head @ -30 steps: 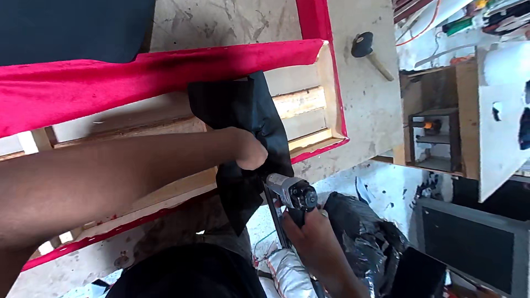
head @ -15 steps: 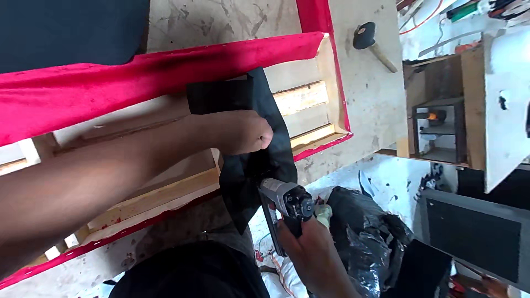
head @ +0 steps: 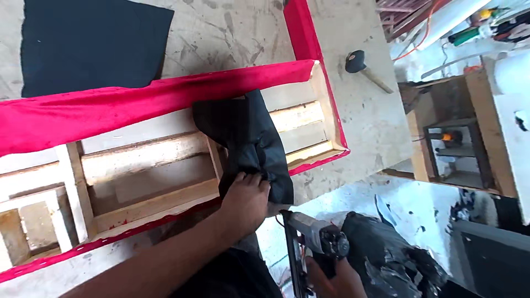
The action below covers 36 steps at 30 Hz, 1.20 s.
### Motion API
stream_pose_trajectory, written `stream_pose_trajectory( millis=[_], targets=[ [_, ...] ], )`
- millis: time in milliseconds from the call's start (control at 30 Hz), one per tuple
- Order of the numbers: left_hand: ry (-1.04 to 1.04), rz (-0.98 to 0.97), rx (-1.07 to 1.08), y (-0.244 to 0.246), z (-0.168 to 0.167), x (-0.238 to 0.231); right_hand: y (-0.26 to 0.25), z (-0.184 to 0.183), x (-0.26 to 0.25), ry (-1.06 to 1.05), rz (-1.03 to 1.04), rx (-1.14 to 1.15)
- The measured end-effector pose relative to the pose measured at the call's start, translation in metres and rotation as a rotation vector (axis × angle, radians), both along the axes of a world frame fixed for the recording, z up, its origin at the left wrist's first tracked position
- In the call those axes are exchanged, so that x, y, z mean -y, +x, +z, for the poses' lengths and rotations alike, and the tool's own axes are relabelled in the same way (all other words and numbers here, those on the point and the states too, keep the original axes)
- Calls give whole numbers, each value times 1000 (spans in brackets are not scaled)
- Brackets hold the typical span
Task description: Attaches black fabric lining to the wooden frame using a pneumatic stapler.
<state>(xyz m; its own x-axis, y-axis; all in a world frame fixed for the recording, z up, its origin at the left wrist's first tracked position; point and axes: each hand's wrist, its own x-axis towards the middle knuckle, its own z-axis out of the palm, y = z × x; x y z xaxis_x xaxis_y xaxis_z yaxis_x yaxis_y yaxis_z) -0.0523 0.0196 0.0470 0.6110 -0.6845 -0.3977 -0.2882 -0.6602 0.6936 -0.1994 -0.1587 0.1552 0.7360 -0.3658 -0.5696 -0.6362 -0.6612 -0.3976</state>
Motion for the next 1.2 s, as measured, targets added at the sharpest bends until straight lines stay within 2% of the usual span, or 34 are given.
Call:
stream_pose_trajectory(
  millis=[233, 433, 500, 567, 633, 700, 800, 900, 933, 1000, 1133, 1200],
  targets=[
    [33, 206, -169, 7, 9, 24, 32, -9, 76, 28, 113, 49],
    [129, 326, -213, 4, 35, 55, 64, -22, 161, 230, 194, 171],
    [132, 482, -249, 2, 41, 49, 74, -25, 191, 273, 188, 170],
    [77, 691, -151, -9, 41, 31, 84, -29, 221, 285, 196, 186],
    [-38, 923, 10, -21, 43, 8, 92, -32, 255, 235, 205, 247],
    [-56, 1128, 99, -27, 49, -8, 105, -41, 291, 98, 221, 328],
    [162, 1290, 242, -37, 43, -18, 136, -73, 352, -190, 272, 405],
    [355, 1301, 318, -51, 25, -14, 168, -114, 386, -213, 371, 392],
    [381, 1287, 313, -54, 21, -10, 174, -118, 378, -177, 431, 388],
    [372, 1280, 313, -57, 11, -4, 179, -98, 320, -39, 598, 422],
    [196, 1326, 441, -54, -24, -18, 172, -42, 131, 221, 1046, 476],
    [114, 1366, 451, -51, -42, -38, 171, -52, 61, 215, 1292, 475]
  ],
)
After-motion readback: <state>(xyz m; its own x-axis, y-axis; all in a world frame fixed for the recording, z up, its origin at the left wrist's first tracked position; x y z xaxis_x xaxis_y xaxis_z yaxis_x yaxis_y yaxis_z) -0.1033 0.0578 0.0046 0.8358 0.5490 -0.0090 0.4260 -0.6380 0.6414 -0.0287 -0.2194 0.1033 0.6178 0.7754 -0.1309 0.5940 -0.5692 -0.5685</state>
